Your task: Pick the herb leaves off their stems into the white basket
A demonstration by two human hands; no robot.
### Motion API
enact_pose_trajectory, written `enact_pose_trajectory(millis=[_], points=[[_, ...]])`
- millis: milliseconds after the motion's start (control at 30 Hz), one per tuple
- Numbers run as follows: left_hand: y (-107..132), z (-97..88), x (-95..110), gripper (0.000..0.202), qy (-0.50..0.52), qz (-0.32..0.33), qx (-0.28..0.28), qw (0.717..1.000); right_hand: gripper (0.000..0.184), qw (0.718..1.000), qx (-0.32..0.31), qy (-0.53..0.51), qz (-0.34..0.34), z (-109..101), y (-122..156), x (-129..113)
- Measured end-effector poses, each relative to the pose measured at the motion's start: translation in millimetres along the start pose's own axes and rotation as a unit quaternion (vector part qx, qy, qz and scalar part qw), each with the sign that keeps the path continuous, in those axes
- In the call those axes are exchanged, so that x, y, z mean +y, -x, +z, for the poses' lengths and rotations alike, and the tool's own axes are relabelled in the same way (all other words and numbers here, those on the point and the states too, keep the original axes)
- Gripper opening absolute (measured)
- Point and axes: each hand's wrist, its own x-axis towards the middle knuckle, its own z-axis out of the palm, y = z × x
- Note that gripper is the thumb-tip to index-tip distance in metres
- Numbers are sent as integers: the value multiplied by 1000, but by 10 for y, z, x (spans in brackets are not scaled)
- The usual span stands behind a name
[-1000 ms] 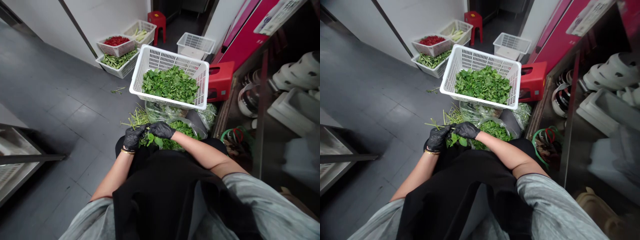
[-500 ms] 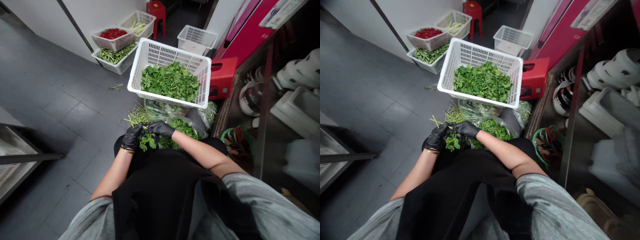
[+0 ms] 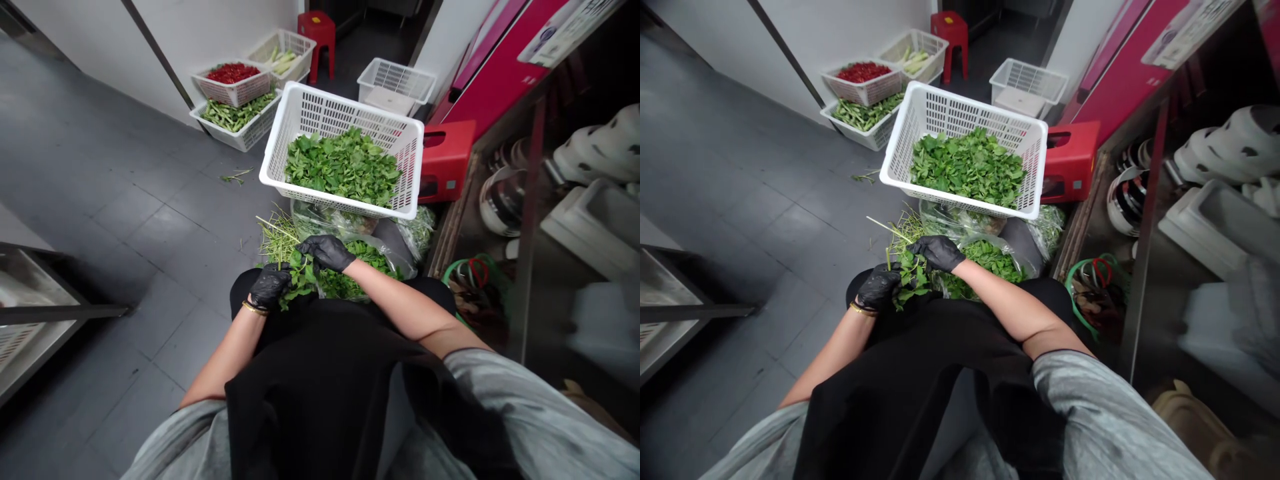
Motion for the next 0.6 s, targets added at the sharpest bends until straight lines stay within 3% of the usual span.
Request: enact_pose_trajectory(millis=[100,167,233,300,400,433,500,600], points=[[54,-11,56,29,-34,-12,17,999,35,994,43,-76,61,-45,4,7],[111,-13,105,22,-91,40,89,991,38,981,66,-139,117,0,5,42],[158,-3,143,24,-180,121,122,969,38,975,84,-163,127,89,6,82],[169,20,154,33,-288,164,91,939,36,978,92,-158,99,186,13,106],[104,43,126,32,-394,147,35,907,29,985,76,-136,72,246,34,104],[71,41,112,27,-392,132,26,910,25,987,61,-127,73,226,41,101],[12,20,90,18,-320,80,18,944,19,989,42,-117,80,122,48,109],[-16,-25,93,28,-120,-29,20,992,18,982,90,-135,98,-117,39,165]])
